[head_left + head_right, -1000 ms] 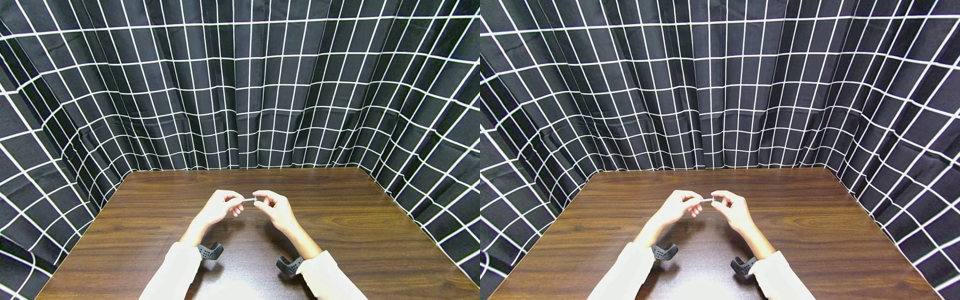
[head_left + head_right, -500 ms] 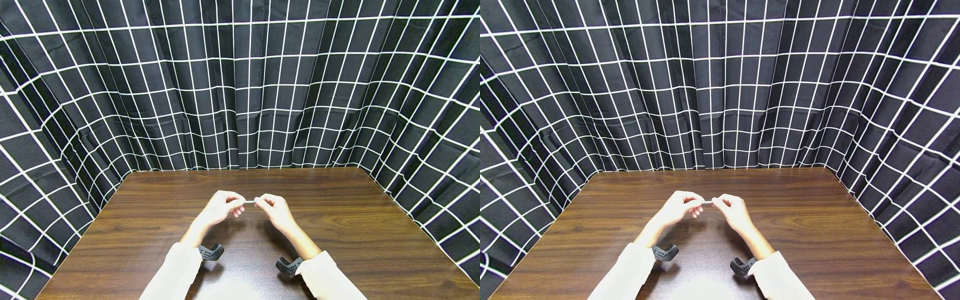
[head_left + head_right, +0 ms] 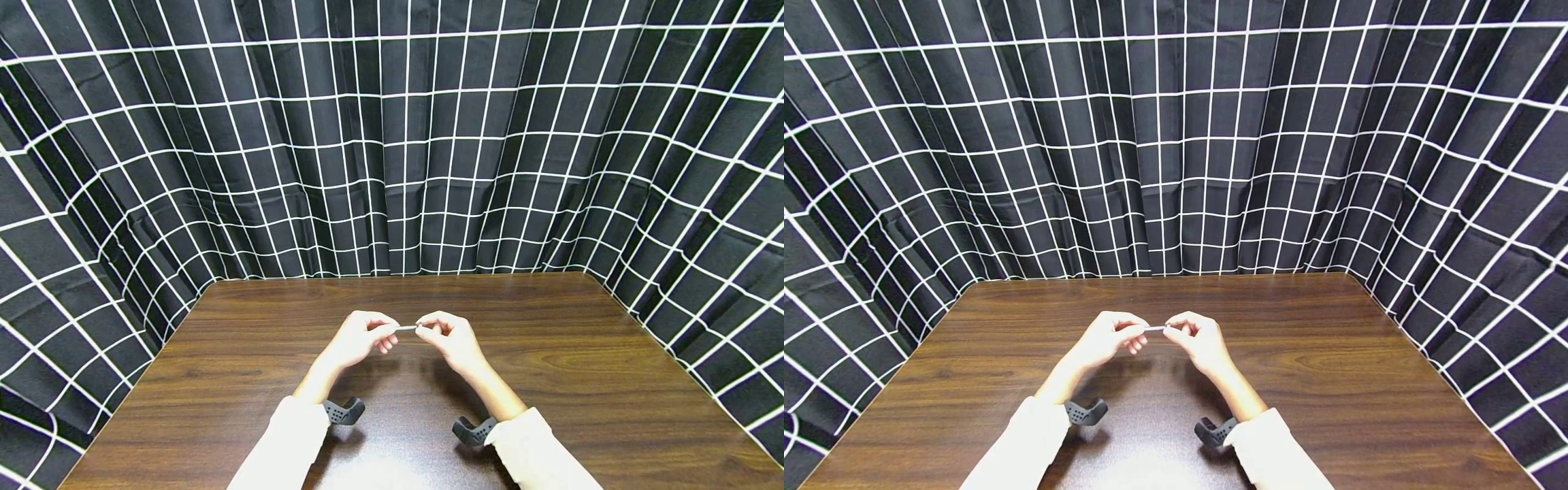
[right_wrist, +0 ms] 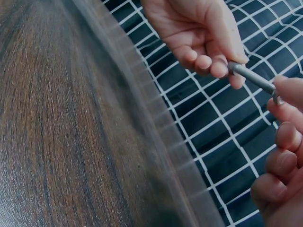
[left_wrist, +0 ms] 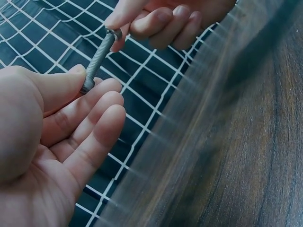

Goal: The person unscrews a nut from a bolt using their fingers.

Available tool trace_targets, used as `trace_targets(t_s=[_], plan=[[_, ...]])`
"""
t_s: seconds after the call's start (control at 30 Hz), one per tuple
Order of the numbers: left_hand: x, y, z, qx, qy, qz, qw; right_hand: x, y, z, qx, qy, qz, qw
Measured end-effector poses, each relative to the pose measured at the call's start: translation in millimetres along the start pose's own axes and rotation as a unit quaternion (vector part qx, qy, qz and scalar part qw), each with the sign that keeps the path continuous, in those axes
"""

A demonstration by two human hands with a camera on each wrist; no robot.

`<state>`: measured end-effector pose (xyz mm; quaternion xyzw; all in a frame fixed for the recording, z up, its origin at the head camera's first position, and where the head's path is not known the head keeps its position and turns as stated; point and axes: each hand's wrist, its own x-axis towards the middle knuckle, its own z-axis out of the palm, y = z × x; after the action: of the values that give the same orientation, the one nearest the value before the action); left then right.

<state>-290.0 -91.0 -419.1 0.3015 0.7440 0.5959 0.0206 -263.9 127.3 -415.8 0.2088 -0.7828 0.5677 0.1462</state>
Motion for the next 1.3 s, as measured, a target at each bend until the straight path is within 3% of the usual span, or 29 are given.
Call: trace_targets(t_s=[0.1,0.23,0.4,0.53,0.83,1.03,1.3], plan=[[-0.5,-2.7,-0.7,0.012,0.001,0.009,0.9999,1.1,9,0,-0.025,0.000,-0.003,0.9997],[-1.6,-3.7,-1.1,0.033,0.004,-0.013,0.9994,1.4,13,-1,-0.081,-0.009,-0.001,0.9967],[-3.2,-6.9,-1.2,0.062,0.002,-0.035,0.9975,1.0,19,-2,-0.183,-0.035,0.015,0.9824],[-4.2,-12.9,-1.8,0.085,-0.004,-0.039,0.9956,-0.7,23,-4,-0.230,-0.062,0.041,0.9704],[-8.6,-23.3,-4.8,0.124,-0.018,-0.045,0.9911,-5.5,28,-6,-0.266,-0.080,0.087,0.9568],[-10.0,-26.8,-6.0,0.125,-0.021,-0.049,0.9907,-8.2,31,-4,-0.282,-0.078,0.078,0.9530],[-12.5,-30.1,-6.4,0.148,-0.017,-0.068,0.9864,-11.4,31,1,-0.324,-0.081,0.077,0.9394]])
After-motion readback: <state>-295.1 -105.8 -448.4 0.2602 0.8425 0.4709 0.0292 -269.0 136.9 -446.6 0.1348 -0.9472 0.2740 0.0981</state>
